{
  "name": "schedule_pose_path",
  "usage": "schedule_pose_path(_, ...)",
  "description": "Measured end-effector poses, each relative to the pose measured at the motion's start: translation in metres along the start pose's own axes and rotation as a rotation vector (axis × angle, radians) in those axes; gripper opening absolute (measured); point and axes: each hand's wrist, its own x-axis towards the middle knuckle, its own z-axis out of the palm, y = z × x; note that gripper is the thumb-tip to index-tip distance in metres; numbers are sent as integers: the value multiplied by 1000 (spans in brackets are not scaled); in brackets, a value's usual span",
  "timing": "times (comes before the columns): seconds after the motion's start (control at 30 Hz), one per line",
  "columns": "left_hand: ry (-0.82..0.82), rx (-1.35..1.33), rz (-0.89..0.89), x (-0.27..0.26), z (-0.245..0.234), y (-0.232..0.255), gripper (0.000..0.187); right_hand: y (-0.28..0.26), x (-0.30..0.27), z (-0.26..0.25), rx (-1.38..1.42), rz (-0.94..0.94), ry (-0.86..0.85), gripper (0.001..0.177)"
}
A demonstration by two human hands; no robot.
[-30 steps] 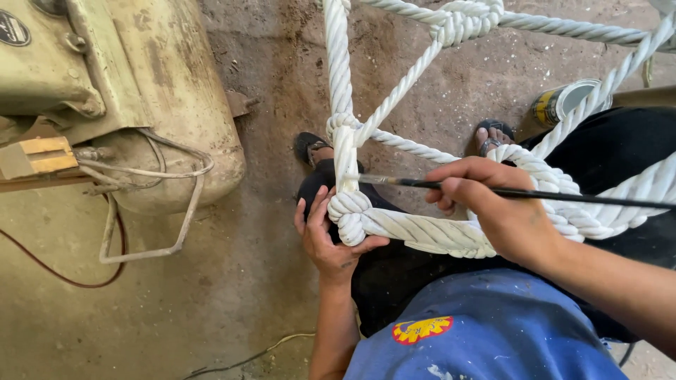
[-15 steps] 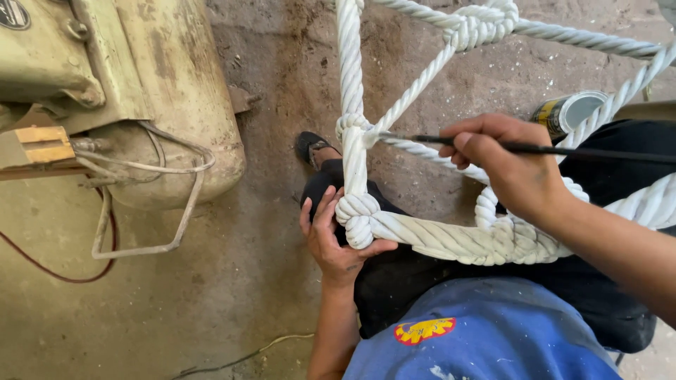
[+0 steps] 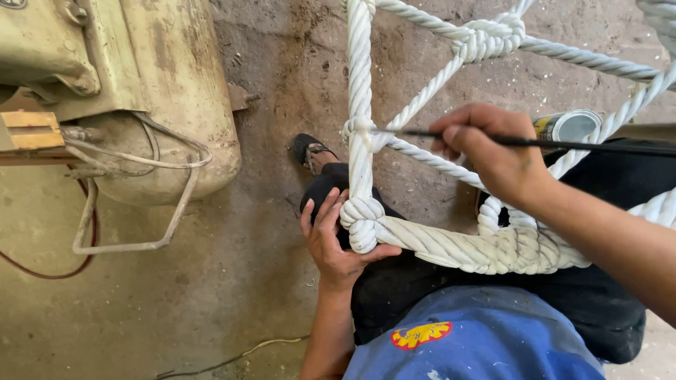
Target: The person paints a white rope net using a paintbrush and white paint. They hold the net with one hand and apply paint to the knots and ropes with the other hand.
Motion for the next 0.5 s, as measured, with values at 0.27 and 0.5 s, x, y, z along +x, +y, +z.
schedule_pose_path(0.27, 11, -15, -8, -1, 0, -2, 101, 8, -16, -18, 56, 117, -45, 27)
schedule_pose_path(0.5, 18, -17, -12, -1, 0, -2, 99, 24, -36, -17, -98, 60, 123, 24)
